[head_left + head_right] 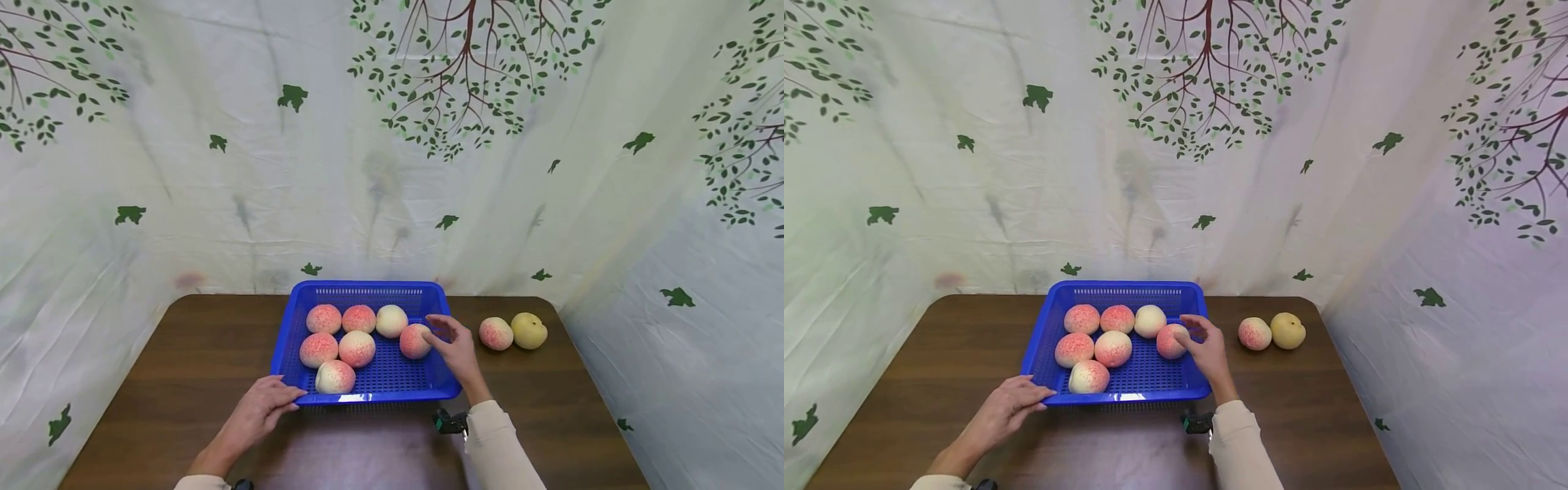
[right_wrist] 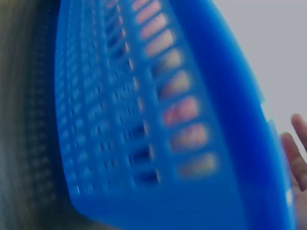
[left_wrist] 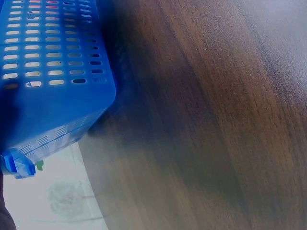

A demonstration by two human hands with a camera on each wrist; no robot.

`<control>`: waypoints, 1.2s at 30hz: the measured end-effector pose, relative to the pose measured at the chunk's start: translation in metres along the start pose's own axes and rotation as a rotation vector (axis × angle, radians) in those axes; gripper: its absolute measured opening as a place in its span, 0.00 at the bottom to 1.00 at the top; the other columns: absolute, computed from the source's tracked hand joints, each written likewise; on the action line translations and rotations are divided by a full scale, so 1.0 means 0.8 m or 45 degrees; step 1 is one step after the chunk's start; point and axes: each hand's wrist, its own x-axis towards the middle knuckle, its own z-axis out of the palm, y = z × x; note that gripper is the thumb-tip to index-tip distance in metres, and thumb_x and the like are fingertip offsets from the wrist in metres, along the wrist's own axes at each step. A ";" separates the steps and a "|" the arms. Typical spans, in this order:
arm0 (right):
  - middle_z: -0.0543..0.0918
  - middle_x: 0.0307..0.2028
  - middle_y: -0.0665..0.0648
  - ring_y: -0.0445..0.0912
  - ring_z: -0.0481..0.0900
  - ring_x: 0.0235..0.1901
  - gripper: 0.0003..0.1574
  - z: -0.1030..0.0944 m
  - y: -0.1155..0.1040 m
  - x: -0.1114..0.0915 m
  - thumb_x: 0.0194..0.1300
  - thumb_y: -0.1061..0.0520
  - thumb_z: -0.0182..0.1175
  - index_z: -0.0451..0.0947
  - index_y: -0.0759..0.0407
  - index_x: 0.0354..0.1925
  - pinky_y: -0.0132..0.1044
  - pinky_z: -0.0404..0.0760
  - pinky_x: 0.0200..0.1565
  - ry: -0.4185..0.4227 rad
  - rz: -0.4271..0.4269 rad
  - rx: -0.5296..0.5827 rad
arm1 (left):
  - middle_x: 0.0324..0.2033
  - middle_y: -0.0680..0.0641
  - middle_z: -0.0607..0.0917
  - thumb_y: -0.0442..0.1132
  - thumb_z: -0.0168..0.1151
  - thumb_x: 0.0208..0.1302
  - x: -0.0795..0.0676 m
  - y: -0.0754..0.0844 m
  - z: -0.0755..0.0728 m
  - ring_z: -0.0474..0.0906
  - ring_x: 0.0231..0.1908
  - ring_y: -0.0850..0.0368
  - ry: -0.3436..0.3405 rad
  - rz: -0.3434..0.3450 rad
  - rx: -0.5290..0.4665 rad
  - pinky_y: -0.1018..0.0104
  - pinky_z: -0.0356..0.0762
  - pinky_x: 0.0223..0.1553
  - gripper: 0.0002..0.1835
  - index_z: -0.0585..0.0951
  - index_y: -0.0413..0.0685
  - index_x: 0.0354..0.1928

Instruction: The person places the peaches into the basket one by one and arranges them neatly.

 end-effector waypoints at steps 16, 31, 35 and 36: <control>0.73 0.56 0.62 0.57 0.69 0.56 0.37 -0.113 0.101 0.001 0.56 0.61 0.71 0.69 0.68 0.61 0.21 0.72 0.45 0.992 0.237 0.164 | 0.32 0.49 0.89 0.50 0.50 0.70 -0.007 -0.002 0.004 0.80 0.32 0.55 0.026 0.025 -0.042 0.75 0.58 0.62 0.21 0.87 0.42 0.36; 0.65 0.53 0.59 0.46 0.66 0.48 0.48 -0.105 0.150 0.008 0.55 0.63 0.71 0.53 0.64 0.66 0.30 0.70 0.50 1.115 0.444 0.222 | 0.33 0.49 0.89 0.50 0.49 0.70 -0.002 -0.007 -0.001 0.81 0.34 0.54 -0.012 0.005 -0.023 0.70 0.62 0.60 0.22 0.87 0.42 0.38; 0.64 0.56 0.59 0.47 0.65 0.52 0.53 -0.100 0.152 0.015 0.53 0.61 0.73 0.50 0.60 0.66 0.33 0.69 0.54 1.093 0.484 0.236 | 0.33 0.49 0.89 0.50 0.49 0.70 0.001 -0.007 -0.002 0.81 0.34 0.54 -0.024 -0.005 -0.017 0.68 0.64 0.58 0.22 0.87 0.41 0.39; 0.64 0.57 0.60 0.47 0.65 0.54 0.54 -0.099 0.151 0.017 0.52 0.61 0.73 0.49 0.59 0.66 0.34 0.69 0.56 1.081 0.494 0.224 | 0.33 0.49 0.89 0.50 0.49 0.70 0.001 -0.006 -0.002 0.81 0.34 0.54 -0.024 -0.009 -0.017 0.68 0.63 0.58 0.22 0.87 0.41 0.39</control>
